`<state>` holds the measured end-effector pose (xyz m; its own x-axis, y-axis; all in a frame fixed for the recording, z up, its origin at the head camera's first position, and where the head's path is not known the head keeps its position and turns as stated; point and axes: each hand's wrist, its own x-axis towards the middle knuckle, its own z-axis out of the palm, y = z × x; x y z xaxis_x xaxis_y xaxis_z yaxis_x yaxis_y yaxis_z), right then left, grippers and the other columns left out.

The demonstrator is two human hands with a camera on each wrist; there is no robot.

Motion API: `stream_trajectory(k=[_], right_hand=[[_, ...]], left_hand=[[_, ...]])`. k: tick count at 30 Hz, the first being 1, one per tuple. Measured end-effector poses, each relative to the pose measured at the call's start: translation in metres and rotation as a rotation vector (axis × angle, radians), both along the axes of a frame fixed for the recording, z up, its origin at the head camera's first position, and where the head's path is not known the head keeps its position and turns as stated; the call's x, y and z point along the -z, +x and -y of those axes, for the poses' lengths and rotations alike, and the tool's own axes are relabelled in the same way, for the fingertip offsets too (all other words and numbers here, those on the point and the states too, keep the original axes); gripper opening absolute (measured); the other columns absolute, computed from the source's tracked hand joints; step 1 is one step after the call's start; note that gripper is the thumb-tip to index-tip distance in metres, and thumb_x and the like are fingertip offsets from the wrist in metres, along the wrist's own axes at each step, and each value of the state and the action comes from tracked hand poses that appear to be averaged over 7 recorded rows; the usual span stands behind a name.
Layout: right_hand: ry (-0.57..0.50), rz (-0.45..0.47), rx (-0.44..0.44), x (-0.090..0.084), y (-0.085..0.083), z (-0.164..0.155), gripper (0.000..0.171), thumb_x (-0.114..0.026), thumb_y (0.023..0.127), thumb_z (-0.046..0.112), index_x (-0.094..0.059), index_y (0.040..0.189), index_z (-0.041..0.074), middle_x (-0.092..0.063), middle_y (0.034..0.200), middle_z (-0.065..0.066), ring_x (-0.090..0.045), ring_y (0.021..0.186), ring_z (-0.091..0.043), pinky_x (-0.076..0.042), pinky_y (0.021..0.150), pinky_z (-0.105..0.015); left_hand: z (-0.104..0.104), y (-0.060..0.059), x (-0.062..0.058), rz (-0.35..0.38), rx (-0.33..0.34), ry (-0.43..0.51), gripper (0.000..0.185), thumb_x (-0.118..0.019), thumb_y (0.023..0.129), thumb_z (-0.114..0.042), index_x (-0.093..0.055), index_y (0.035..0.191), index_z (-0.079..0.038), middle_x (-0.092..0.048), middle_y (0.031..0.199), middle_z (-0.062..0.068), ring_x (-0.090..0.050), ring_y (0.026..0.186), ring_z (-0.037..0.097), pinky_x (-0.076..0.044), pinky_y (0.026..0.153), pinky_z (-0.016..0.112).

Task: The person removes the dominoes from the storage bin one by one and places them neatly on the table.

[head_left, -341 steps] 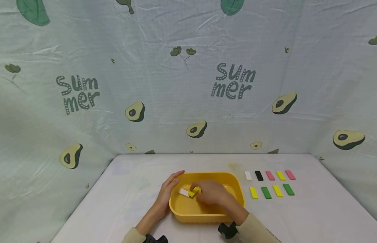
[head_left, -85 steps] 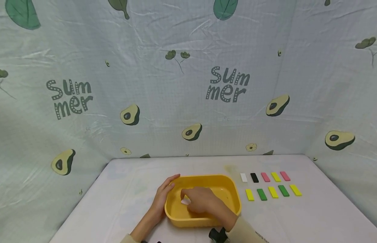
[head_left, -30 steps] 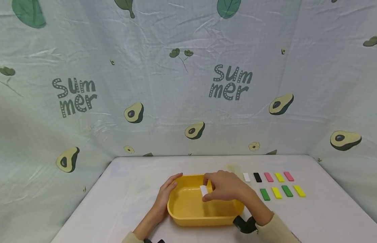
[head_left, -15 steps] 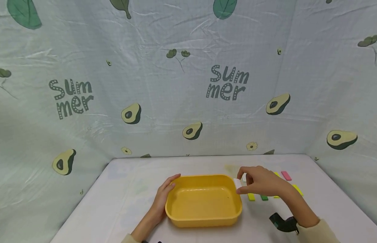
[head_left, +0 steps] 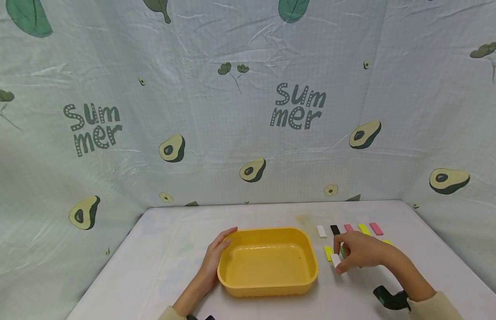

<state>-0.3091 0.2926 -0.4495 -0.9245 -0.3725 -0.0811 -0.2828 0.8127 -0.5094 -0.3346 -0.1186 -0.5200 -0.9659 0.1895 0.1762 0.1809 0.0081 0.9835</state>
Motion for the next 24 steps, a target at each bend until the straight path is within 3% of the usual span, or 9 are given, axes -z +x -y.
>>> stream_trajectory(k=[6, 14, 24], right_hand=[[0.070, 0.096, 0.037, 0.008, -0.002, 0.004, 0.039, -0.095, 0.071, 0.027, -0.063, 0.092, 0.017, -0.059, 0.074, -0.004, -0.055, 0.063, -0.020, -0.044, 0.058, -0.028], [0.166, 0.069, 0.047, 0.011, -0.004, 0.011, 0.046, -0.098, 0.066, 0.033, -0.061, 0.088, 0.018, -0.060, 0.079, -0.002, -0.054, 0.075, -0.021, -0.043, 0.063, -0.031], [0.198, 0.105, 0.040, 0.016, -0.003, 0.014, 0.046, -0.099, 0.063, 0.035, -0.062, 0.088, 0.021, -0.061, 0.082, -0.002, -0.054, 0.077, -0.021, -0.041, 0.064, -0.031]], left_hand=[[0.000, 0.000, 0.000, -0.006, -0.002, 0.007, 0.049, -0.040, 0.110, -0.028, -0.045, 0.155, -0.010, -0.043, 0.162, 0.013, -0.047, 0.143, 0.029, -0.046, 0.109, 0.023], [0.001, -0.002, 0.001, -0.005, 0.003, 0.028, 0.049, -0.040, 0.110, -0.025, -0.045, 0.155, -0.009, -0.044, 0.161, 0.014, -0.050, 0.140, 0.029, -0.049, 0.103, 0.019], [-0.001, -0.003, 0.000, 0.004, 0.000, 0.015, 0.049, -0.040, 0.110, -0.027, -0.045, 0.155, -0.011, -0.043, 0.162, 0.012, -0.048, 0.142, 0.029, -0.047, 0.109, 0.026]])
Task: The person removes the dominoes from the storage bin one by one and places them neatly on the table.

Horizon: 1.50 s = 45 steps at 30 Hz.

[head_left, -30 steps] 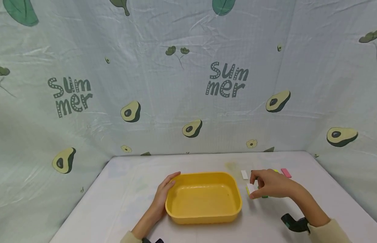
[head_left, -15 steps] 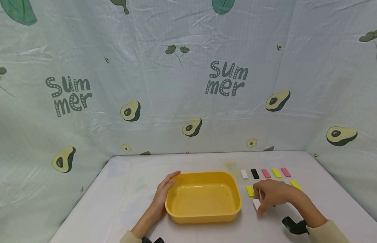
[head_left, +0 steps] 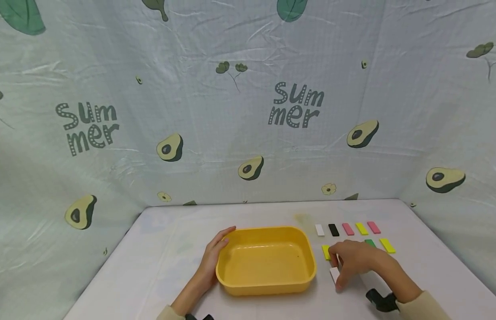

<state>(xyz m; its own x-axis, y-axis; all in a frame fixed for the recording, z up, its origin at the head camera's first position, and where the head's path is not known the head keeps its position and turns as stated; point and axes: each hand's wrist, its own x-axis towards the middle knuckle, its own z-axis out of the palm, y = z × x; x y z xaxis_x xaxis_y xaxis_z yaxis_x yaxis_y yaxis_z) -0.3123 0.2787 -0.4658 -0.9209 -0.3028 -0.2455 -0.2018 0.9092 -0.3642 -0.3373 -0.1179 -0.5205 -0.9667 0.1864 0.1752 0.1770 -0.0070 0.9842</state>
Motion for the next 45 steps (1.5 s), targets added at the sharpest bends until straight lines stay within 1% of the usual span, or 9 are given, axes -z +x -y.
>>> stream_trajectory(k=[8, 17, 21, 24, 28, 35, 37, 41, 45], right_hand=[[0.047, -0.007, 0.007, -0.001, 0.002, 0.004, 0.047, -0.099, 0.063, 0.033, -0.061, 0.089, 0.022, -0.060, 0.082, -0.002, -0.054, 0.077, -0.021, -0.041, 0.064, -0.033], [-0.012, 0.013, -0.025, -0.003, 0.001, -0.003, 0.046, -0.098, 0.065, 0.030, -0.062, 0.092, 0.021, -0.060, 0.085, -0.002, -0.054, 0.080, -0.021, -0.040, 0.065, -0.033], [-0.028, 0.039, -0.020, -0.002, -0.001, -0.005, 0.045, -0.098, 0.067, 0.027, -0.062, 0.094, 0.022, -0.061, 0.084, -0.003, -0.055, 0.078, -0.021, -0.041, 0.064, -0.032], [-0.038, 0.051, -0.014, -0.001, -0.002, -0.005, 0.043, -0.097, 0.068, 0.024, -0.062, 0.093, 0.021, -0.061, 0.083, -0.003, -0.056, 0.077, -0.021, -0.041, 0.063, -0.031], [-0.047, 0.059, -0.011, -0.001, -0.002, -0.005, 0.042, -0.096, 0.069, 0.023, -0.062, 0.093, 0.020, -0.061, 0.082, -0.004, -0.056, 0.076, -0.022, -0.040, 0.062, -0.031], [-0.055, 0.066, -0.012, -0.001, -0.001, -0.005, 0.041, -0.096, 0.070, 0.023, -0.062, 0.092, 0.019, -0.061, 0.082, -0.004, -0.057, 0.075, -0.022, -0.042, 0.061, -0.030], [-0.057, 0.069, -0.005, 0.000, -0.001, -0.006, 0.041, -0.096, 0.070, 0.023, -0.062, 0.092, 0.019, -0.061, 0.083, -0.004, -0.057, 0.075, -0.022, -0.043, 0.062, -0.030], [-0.064, 0.082, 0.010, 0.003, 0.000, -0.006, 0.041, -0.096, 0.070, 0.023, -0.062, 0.093, 0.019, -0.061, 0.085, -0.004, -0.057, 0.075, -0.022, -0.044, 0.063, -0.031], [-0.070, 0.096, 0.012, 0.005, 0.000, -0.006, 0.040, -0.095, 0.071, 0.021, -0.062, 0.093, 0.019, -0.061, 0.084, -0.005, -0.058, 0.074, -0.022, -0.046, 0.063, -0.031]], left_hand=[[-0.001, 0.002, -0.002, 0.007, 0.010, 0.055, 0.050, -0.043, 0.109, -0.028, -0.045, 0.155, -0.009, -0.044, 0.160, 0.013, -0.050, 0.139, 0.029, -0.049, 0.106, 0.025], [0.000, 0.001, -0.002, 0.004, 0.015, 0.051, 0.051, -0.043, 0.109, -0.029, -0.044, 0.156, -0.009, -0.044, 0.161, 0.013, -0.050, 0.140, 0.029, -0.049, 0.105, 0.023], [0.000, 0.002, -0.003, 0.002, 0.013, 0.065, 0.051, -0.044, 0.109, -0.029, -0.045, 0.155, -0.009, -0.044, 0.160, 0.014, -0.050, 0.139, 0.029, -0.049, 0.106, 0.025], [-0.001, 0.003, -0.003, 0.003, 0.013, 0.073, 0.050, -0.044, 0.109, -0.029, -0.046, 0.155, -0.009, -0.044, 0.160, 0.014, -0.050, 0.139, 0.029, -0.049, 0.105, 0.024], [-0.001, 0.002, -0.003, 0.003, 0.015, 0.074, 0.050, -0.044, 0.109, -0.028, -0.045, 0.155, -0.008, -0.044, 0.161, 0.013, -0.049, 0.140, 0.029, -0.049, 0.105, 0.023], [0.000, 0.003, -0.003, -0.003, 0.016, 0.054, 0.051, -0.043, 0.109, -0.029, -0.044, 0.156, -0.008, -0.043, 0.161, 0.014, -0.048, 0.141, 0.031, -0.047, 0.112, 0.032], [0.000, 0.003, -0.003, -0.001, 0.020, 0.050, 0.051, -0.042, 0.109, -0.029, -0.043, 0.156, -0.008, -0.042, 0.162, 0.014, -0.048, 0.142, 0.031, -0.047, 0.111, 0.031], [0.001, 0.003, -0.002, 0.002, 0.023, 0.034, 0.051, -0.041, 0.110, -0.028, -0.042, 0.157, -0.007, -0.042, 0.162, 0.015, -0.047, 0.142, 0.030, -0.048, 0.107, 0.025], [0.000, 0.004, -0.001, -0.002, 0.018, 0.028, 0.052, -0.042, 0.110, -0.029, -0.042, 0.157, -0.007, -0.042, 0.162, 0.015, -0.047, 0.142, 0.030, -0.048, 0.109, 0.027]])
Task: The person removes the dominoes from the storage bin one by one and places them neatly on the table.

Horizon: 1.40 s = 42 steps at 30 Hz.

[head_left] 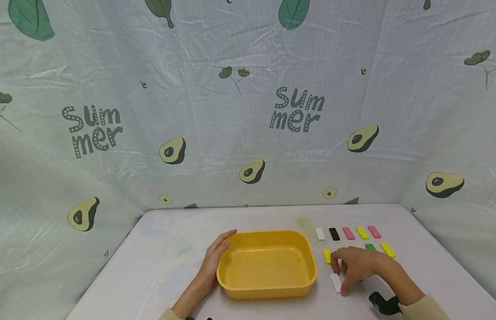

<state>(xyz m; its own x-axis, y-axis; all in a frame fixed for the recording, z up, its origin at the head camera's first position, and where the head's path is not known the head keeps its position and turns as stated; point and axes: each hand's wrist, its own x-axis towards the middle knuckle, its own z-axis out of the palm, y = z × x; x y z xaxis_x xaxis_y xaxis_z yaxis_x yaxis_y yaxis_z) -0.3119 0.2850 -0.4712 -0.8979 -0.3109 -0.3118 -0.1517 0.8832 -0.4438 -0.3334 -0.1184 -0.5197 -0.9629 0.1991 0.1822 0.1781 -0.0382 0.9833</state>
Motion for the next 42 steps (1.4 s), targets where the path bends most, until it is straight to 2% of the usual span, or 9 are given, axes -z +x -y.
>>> stream_trajectory(k=[3, 9, 13, 19, 25, 33, 42], right_hand=[[-0.003, 0.015, 0.000, 0.001, 0.000, 0.000, 0.041, -0.095, 0.071, 0.020, -0.061, 0.094, 0.019, -0.061, 0.084, -0.005, -0.057, 0.072, -0.022, -0.046, 0.062, -0.030], [-0.023, 0.027, 0.005, 0.003, 0.001, -0.003, 0.042, -0.095, 0.071, 0.023, -0.061, 0.094, 0.018, -0.062, 0.084, -0.005, -0.057, 0.070, -0.021, -0.045, 0.061, -0.029], [-0.028, 0.022, 0.032, 0.005, 0.003, -0.006, 0.043, -0.096, 0.069, 0.025, -0.061, 0.094, 0.017, -0.060, 0.082, -0.005, -0.057, 0.072, -0.021, -0.047, 0.060, -0.029], [-0.062, 0.025, -0.025, 0.010, 0.002, -0.006, 0.044, -0.096, 0.070, 0.023, -0.061, 0.096, 0.022, -0.058, 0.077, -0.003, -0.053, 0.064, -0.019, -0.044, 0.056, -0.027], [-0.077, 0.049, -0.028, 0.013, 0.000, -0.005, 0.042, -0.094, 0.072, 0.020, -0.060, 0.097, 0.021, -0.059, 0.078, -0.004, -0.052, 0.063, -0.018, -0.043, 0.057, -0.027], [-0.099, 0.065, -0.036, 0.008, -0.002, -0.002, 0.042, -0.091, 0.074, 0.013, -0.058, 0.100, 0.019, -0.058, 0.077, -0.004, -0.050, 0.062, -0.019, -0.040, 0.057, -0.027], [-0.104, 0.071, -0.033, 0.009, -0.002, -0.006, 0.042, -0.091, 0.075, 0.017, -0.058, 0.101, 0.019, -0.058, 0.076, -0.004, -0.052, 0.063, -0.019, -0.042, 0.059, -0.028]], left_hand=[[-0.001, 0.000, 0.001, 0.001, 0.003, 0.010, 0.052, -0.042, 0.109, -0.029, -0.042, 0.156, -0.007, -0.043, 0.161, 0.015, -0.049, 0.141, 0.029, -0.047, 0.111, 0.031], [-0.001, -0.001, 0.003, -0.001, 0.009, -0.006, 0.052, -0.042, 0.110, -0.030, -0.042, 0.157, -0.008, -0.043, 0.161, 0.015, -0.050, 0.139, 0.028, -0.048, 0.107, 0.026], [-0.001, -0.001, 0.006, 0.010, 0.014, -0.032, 0.052, -0.041, 0.110, -0.032, -0.043, 0.157, -0.011, -0.042, 0.162, 0.013, -0.048, 0.141, 0.026, -0.047, 0.109, 0.027], [-0.001, 0.001, 0.009, 0.011, 0.009, -0.027, 0.052, -0.041, 0.110, -0.031, -0.043, 0.156, -0.009, -0.041, 0.163, 0.014, -0.047, 0.143, 0.027, -0.046, 0.111, 0.028], [0.001, 0.001, 0.007, 0.010, 0.004, -0.025, 0.051, -0.042, 0.110, -0.031, -0.044, 0.157, -0.010, -0.041, 0.163, 0.013, -0.047, 0.143, 0.027, -0.046, 0.111, 0.027], [0.003, -0.002, 0.003, 0.006, 0.006, -0.006, 0.051, -0.041, 0.110, -0.030, -0.042, 0.157, -0.009, -0.043, 0.162, 0.012, -0.048, 0.141, 0.028, -0.047, 0.108, 0.026], [0.002, -0.002, 0.002, 0.005, 0.011, -0.013, 0.052, -0.040, 0.110, -0.031, -0.042, 0.157, -0.010, -0.043, 0.161, 0.012, -0.050, 0.140, 0.027, -0.047, 0.109, 0.028]])
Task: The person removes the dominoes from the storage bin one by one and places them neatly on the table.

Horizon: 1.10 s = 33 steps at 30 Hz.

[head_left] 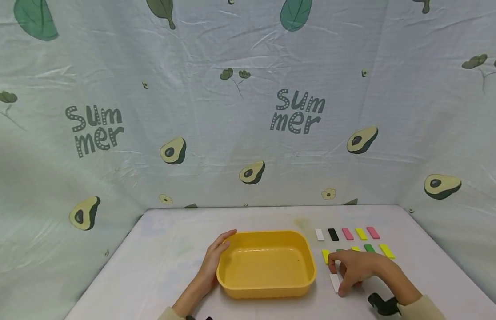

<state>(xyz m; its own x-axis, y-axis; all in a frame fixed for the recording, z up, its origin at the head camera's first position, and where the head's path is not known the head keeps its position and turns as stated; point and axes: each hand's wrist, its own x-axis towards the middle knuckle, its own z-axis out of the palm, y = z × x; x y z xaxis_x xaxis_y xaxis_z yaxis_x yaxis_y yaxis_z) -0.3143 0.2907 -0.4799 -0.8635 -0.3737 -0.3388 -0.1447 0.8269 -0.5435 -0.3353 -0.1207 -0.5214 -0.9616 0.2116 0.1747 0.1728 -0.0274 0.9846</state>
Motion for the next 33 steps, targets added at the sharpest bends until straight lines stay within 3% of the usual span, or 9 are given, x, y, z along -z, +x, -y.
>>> stream_trajectory(k=[16, 23, 27, 30, 33], right_hand=[[-0.094, 0.052, -0.057, 0.000, -0.001, -0.008, 0.040, -0.090, 0.078, 0.020, -0.060, 0.104, 0.016, -0.060, 0.071, -0.003, -0.053, 0.061, -0.018, -0.045, 0.058, -0.024], [-0.006, -0.026, -0.002, -0.009, 0.006, -0.007, 0.035, -0.088, 0.080, 0.028, -0.063, 0.103, 0.020, -0.061, 0.079, -0.005, -0.056, 0.070, -0.020, -0.046, 0.062, -0.027], [-0.035, -0.087, 0.003, -0.021, 0.010, -0.012, 0.031, -0.084, 0.085, 0.029, -0.063, 0.104, 0.017, -0.060, 0.077, -0.005, -0.055, 0.068, -0.019, -0.047, 0.060, -0.026], [-0.093, -0.158, -0.054, -0.028, 0.010, -0.018, 0.027, -0.079, 0.090, 0.028, -0.063, 0.105, 0.013, -0.057, 0.072, -0.003, -0.052, 0.061, -0.017, -0.046, 0.056, -0.024], [-0.115, -0.226, -0.102, -0.037, 0.007, -0.025, 0.022, -0.075, 0.093, 0.026, -0.064, 0.106, 0.011, -0.056, 0.072, -0.001, -0.051, 0.058, -0.015, -0.047, 0.054, -0.023]], left_hand=[[0.002, -0.001, 0.004, 0.012, -0.013, 0.008, 0.051, -0.041, 0.110, -0.030, -0.043, 0.157, -0.009, -0.041, 0.163, 0.013, -0.050, 0.139, 0.024, -0.048, 0.107, 0.025], [0.004, 0.003, 0.004, 0.011, 0.020, 0.037, 0.055, -0.039, 0.111, -0.034, -0.039, 0.158, -0.006, -0.040, 0.163, 0.017, -0.049, 0.140, 0.025, -0.048, 0.108, 0.024], [0.006, 0.004, 0.000, 0.038, 0.055, 0.040, 0.060, -0.037, 0.111, -0.043, -0.036, 0.160, -0.008, -0.037, 0.165, 0.017, -0.050, 0.140, 0.022, -0.048, 0.107, 0.022], [0.009, 0.002, -0.007, 0.061, 0.069, 0.032, 0.062, -0.038, 0.110, -0.047, -0.036, 0.161, -0.011, -0.039, 0.164, 0.017, -0.051, 0.140, 0.025, -0.047, 0.112, 0.030], [0.017, -0.004, -0.020, 0.023, 0.027, -0.056, 0.060, -0.038, 0.110, -0.045, -0.040, 0.159, -0.010, -0.043, 0.161, 0.020, -0.047, 0.145, 0.035, -0.040, 0.121, 0.048]])
